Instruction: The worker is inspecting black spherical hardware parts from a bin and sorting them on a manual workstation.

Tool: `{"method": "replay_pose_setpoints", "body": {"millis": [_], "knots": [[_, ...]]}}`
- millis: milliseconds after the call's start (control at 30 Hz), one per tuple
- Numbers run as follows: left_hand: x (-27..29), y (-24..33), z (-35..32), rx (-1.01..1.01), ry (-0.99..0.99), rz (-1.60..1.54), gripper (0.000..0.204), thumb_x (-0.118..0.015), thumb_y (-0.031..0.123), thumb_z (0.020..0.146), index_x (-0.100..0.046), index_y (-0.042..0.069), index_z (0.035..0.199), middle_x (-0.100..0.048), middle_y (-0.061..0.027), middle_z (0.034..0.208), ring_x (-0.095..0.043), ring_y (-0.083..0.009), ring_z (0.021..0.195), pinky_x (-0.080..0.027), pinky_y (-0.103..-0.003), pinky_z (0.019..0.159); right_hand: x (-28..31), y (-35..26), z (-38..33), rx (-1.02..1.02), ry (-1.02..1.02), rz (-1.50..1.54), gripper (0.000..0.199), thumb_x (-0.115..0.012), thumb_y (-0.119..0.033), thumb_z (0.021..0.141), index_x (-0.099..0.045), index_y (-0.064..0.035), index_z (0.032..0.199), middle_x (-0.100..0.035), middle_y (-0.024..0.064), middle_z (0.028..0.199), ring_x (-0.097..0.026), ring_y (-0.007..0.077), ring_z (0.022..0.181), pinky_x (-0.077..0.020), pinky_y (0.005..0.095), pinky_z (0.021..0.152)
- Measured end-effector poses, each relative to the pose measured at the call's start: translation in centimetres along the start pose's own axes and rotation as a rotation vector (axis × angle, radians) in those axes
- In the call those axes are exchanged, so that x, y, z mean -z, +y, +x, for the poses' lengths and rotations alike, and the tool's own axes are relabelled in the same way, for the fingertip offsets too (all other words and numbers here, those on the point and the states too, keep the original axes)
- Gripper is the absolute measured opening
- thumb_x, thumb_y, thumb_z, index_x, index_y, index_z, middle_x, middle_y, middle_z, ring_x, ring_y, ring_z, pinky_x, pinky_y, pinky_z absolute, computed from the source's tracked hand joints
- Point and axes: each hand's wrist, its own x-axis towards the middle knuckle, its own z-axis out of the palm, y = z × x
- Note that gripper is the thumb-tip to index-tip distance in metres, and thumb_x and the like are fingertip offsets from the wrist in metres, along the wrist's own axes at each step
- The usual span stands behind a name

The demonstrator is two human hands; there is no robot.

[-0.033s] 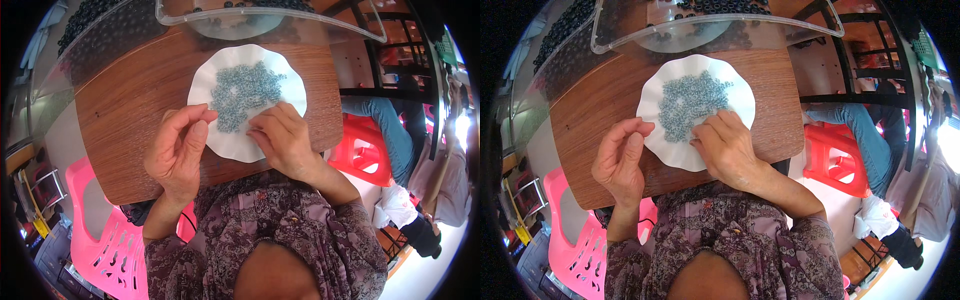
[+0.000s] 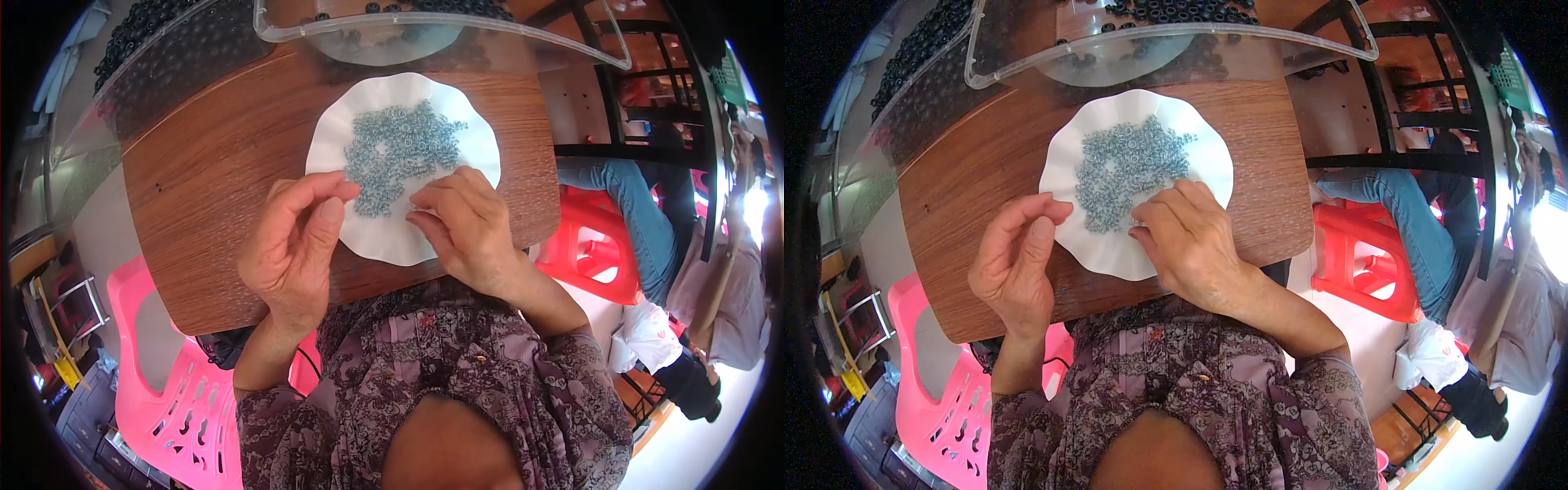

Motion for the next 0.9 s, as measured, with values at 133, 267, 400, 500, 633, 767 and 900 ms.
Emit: {"method": "replay_pose_setpoints", "body": {"millis": [133, 267, 400, 500, 633, 767, 900], "knots": [[-0.8, 0.3, 0.2, 0.100, -0.143, 0.100, 0.022, -0.059, 0.002, 0.086, -0.058, -0.005, 0.107, -0.064, -0.0095, 0.094, -0.060, -0.0142, 0.087, -0.046, -0.026, 0.080, 1.3, -0.8, 0.4, -0.022, 0.056, 0.048, 0.028, -0.070, 0.009, 0.063, -0.058, 0.0006, 0.088, -0.060, 0.0113, 0.080, -0.055, 0.0250, 0.067, -0.0430, 0.0322, 0.057], [-2.2, 0.0, 0.5, 0.184, -0.272, 0.013, 0.027, -0.063, 0.001, 0.083, -0.057, -0.005, 0.109, -0.063, -0.0079, 0.095, -0.057, -0.0116, 0.087, -0.045, -0.024, 0.080, 1.6, -1.2, 0.6, -0.019, 0.091, 0.085, 0.032, -0.069, 0.008, 0.060, -0.058, 0.0005, 0.089, -0.059, 0.0111, 0.081, -0.054, 0.0280, 0.071, -0.0436, 0.0358, 0.060], [-3.3, -0.2, 0.3, 0.208, -0.240, -0.080, 0.023, -0.063, -0.001, 0.081, -0.060, -0.001, 0.104, -0.062, -0.0049, 0.090, -0.056, -0.0094, 0.079, -0.046, -0.022, 0.071, 1.7, -1.2, 0.7, 0.001, 0.120, 0.125, 0.034, -0.069, 0.010, 0.059, -0.058, -0.0001, 0.090, -0.059, 0.0106, 0.081, -0.054, 0.0277, 0.069, -0.0435, 0.0357, 0.059], [-3.5, 0.5, 0.5, 0.318, -0.233, -0.171, 0.025, -0.063, -0.002, 0.082, -0.057, -0.004, 0.106, -0.062, -0.0077, 0.096, -0.057, -0.0110, 0.087, -0.045, -0.023, 0.079, 1.7, -1.0, 0.4, -0.023, 0.172, 0.169, 0.037, -0.068, 0.012, 0.058, -0.058, -0.0007, 0.091, -0.059, 0.0107, 0.081, -0.054, 0.0278, 0.068, -0.0429, 0.0353, 0.058], [-3.8, 0.2, 0.1, 0.327, -0.223, -0.213, 0.024, -0.060, -0.001, 0.084, -0.055, -0.004, 0.108, -0.060, -0.0070, 0.096, -0.055, -0.0105, 0.088, -0.045, -0.022, 0.079, 1.2, -0.9, 0.3, -0.034, 0.218, 0.218, 0.039, -0.068, 0.013, 0.058, -0.057, -0.0011, 0.093, -0.059, 0.0106, 0.081, -0.054, 0.0278, 0.068, -0.0424, 0.0351, 0.058], [-4.5, 0.2, -0.2, 0.243, -0.195, -0.140, 0.026, -0.056, 0.002, 0.089, -0.050, -0.003, 0.113, -0.057, -0.0059, 0.097, -0.053, -0.0099, 0.089, -0.044, -0.022, 0.081, 1.5, -1.0, 0.3, 0.004, 0.249, 0.214, 0.037, -0.069, 0.012, 0.061, -0.056, 0.0004, 0.093, -0.059, 0.0103, 0.080, -0.054, 0.0234, 0.066, -0.0431, 0.0314, 0.057], [-4.9, 0.4, -0.2, 0.211, -0.185, -0.107, 0.027, -0.054, 0.003, 0.090, -0.048, -0.003, 0.116, -0.056, -0.0056, 0.095, -0.052, -0.0099, 0.088, -0.042, -0.023, 0.081, 1.5, -0.9, 0.2, 0.009, 0.226, 0.250, 0.035, -0.069, 0.012, 0.065, -0.055, 0.0025, 0.095, -0.059, 0.0101, 0.080, -0.054, 0.0167, 0.066, -0.0433, 0.0264, 0.058]]}}
